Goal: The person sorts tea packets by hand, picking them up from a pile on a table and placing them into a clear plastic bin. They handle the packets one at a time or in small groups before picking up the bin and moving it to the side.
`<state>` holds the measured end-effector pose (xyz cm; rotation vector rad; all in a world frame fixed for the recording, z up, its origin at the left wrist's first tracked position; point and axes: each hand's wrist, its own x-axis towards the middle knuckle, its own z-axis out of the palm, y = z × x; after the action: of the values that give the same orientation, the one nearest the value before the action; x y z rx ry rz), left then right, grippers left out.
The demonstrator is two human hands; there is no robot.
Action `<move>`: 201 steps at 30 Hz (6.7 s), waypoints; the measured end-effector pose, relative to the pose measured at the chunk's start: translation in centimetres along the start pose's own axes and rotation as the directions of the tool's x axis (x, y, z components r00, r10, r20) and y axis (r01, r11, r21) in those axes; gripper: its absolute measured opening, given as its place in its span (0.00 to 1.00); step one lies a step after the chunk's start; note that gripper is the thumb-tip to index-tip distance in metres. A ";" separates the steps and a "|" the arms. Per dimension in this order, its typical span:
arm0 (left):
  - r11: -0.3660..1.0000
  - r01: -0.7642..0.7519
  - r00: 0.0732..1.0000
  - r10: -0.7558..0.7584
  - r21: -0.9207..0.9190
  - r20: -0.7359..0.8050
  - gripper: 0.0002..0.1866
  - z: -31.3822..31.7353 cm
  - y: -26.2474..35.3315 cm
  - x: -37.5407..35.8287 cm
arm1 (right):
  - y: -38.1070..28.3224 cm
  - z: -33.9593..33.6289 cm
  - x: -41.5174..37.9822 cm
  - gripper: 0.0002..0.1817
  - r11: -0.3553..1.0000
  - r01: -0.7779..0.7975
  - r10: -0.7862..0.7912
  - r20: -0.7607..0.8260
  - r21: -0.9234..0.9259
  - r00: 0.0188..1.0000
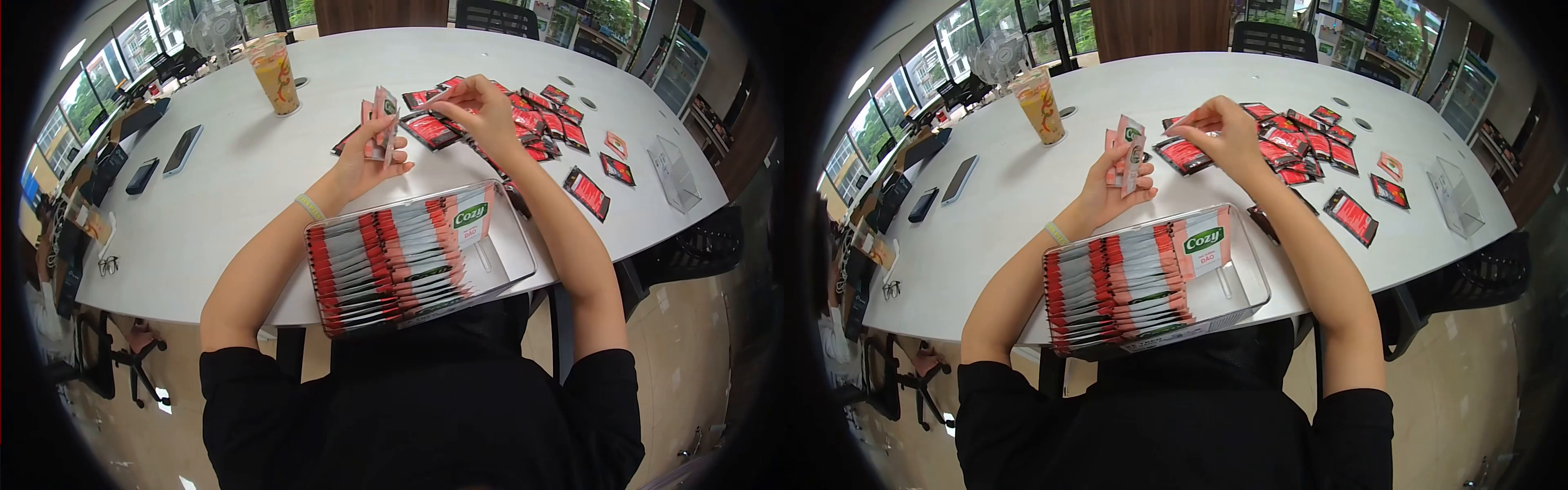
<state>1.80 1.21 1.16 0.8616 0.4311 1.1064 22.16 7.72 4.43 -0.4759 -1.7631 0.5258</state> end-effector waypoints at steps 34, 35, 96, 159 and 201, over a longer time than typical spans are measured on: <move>0.989 -0.049 0.995 0.061 0.137 -0.085 0.28 0.7 -0.1 0.0 | -2.6 3.3 -2.7 0.41 0.933 -0.355 0.288 0.470 0.058 0.834; 0.986 -0.076 0.994 0.086 0.145 -0.064 0.28 0.7 -0.1 0.1 | -2.8 3.3 -2.7 0.41 0.945 -0.326 0.291 0.487 -0.014 0.824; 0.941 0.074 0.981 -0.008 0.331 -0.195 0.23 2.9 -0.5 -0.7 | -1.9 3.8 -2.5 0.59 0.829 0.445 -0.243 0.499 -0.338 0.832; 0.912 0.028 0.979 0.057 0.409 -0.194 0.26 3.4 -0.6 -0.8 | 11.8 -28.8 -4.6 0.24 -0.045 -0.573 0.450 -0.529 -0.818 0.720; 0.622 -0.090 0.980 0.194 0.778 -0.042 0.32 2.0 -1.9 -0.8 | 0.4 -4.0 -1.2 0.14 0.976 -0.191 0.207 0.182 -0.103 0.961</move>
<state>3.97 -0.67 0.77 1.6227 1.0066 1.1196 26.36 7.75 4.19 -0.6868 -1.9396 0.6582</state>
